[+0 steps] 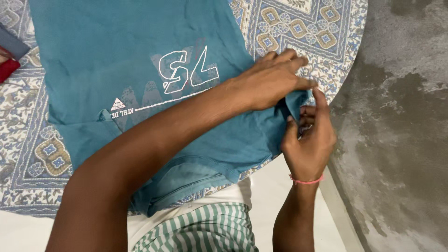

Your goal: The person smooths a blue t-shirt by hand on a bed, folds the sleeves and sides, and rolls it into a rectangle. The person then spreads out green cargo pants, folds them in half, and rolls them into a bundle before placing them on a stack.

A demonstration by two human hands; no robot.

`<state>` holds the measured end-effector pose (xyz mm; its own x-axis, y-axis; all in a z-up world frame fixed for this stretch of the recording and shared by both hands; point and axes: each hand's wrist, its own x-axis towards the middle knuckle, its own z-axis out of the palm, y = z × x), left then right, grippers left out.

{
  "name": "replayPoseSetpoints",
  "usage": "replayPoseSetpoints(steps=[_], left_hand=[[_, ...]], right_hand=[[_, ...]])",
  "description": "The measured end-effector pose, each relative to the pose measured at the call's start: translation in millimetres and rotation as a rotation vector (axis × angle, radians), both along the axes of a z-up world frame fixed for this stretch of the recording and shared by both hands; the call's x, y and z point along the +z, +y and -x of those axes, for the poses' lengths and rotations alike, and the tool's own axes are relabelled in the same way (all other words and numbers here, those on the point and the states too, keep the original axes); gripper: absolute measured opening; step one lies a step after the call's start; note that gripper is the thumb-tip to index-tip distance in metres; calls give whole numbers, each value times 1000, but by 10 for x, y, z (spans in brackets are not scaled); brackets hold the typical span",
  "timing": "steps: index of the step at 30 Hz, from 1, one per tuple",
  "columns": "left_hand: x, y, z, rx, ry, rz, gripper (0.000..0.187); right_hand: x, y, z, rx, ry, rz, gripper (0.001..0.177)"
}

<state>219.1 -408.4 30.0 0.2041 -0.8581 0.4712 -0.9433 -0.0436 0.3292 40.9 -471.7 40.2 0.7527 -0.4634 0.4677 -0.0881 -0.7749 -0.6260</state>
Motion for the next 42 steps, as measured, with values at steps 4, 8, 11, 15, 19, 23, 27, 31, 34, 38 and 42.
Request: replayPoseSetpoints(steps=[4,8,11,15,19,23,27,31,34,38,42], left_hand=[[91,13,26,-79,159,-141,41],[171,82,42,-175,343,111,18],[204,112,11,-226,363,246,15],[271,199,-19,-263,539,273,20],[367,278,-30,-412,594,425,13],[392,259,-14,-321,575,270,11],[345,139,-30,-334,399,323,15],[259,-49,-39,-265,137,347,17],[225,-138,-95,-291,45,287,40],[251,-176,-147,-407,151,145,57],[282,-49,-203,-415,119,100,70]], right_hand=[[-131,-47,62,-11,-143,-225,51],[-225,-78,65,35,-267,-379,33],[-252,-39,37,27,-304,-358,27],[-264,4,1,79,-377,-410,27],[-293,47,44,8,-374,-396,26],[-331,-16,82,74,-446,-449,25],[-302,-42,61,-13,-334,-424,31],[-201,-5,13,110,-260,-373,53],[-166,2,5,178,-276,-375,61],[-187,-55,67,110,-260,-426,49],[-262,-61,84,108,-273,-464,49]])
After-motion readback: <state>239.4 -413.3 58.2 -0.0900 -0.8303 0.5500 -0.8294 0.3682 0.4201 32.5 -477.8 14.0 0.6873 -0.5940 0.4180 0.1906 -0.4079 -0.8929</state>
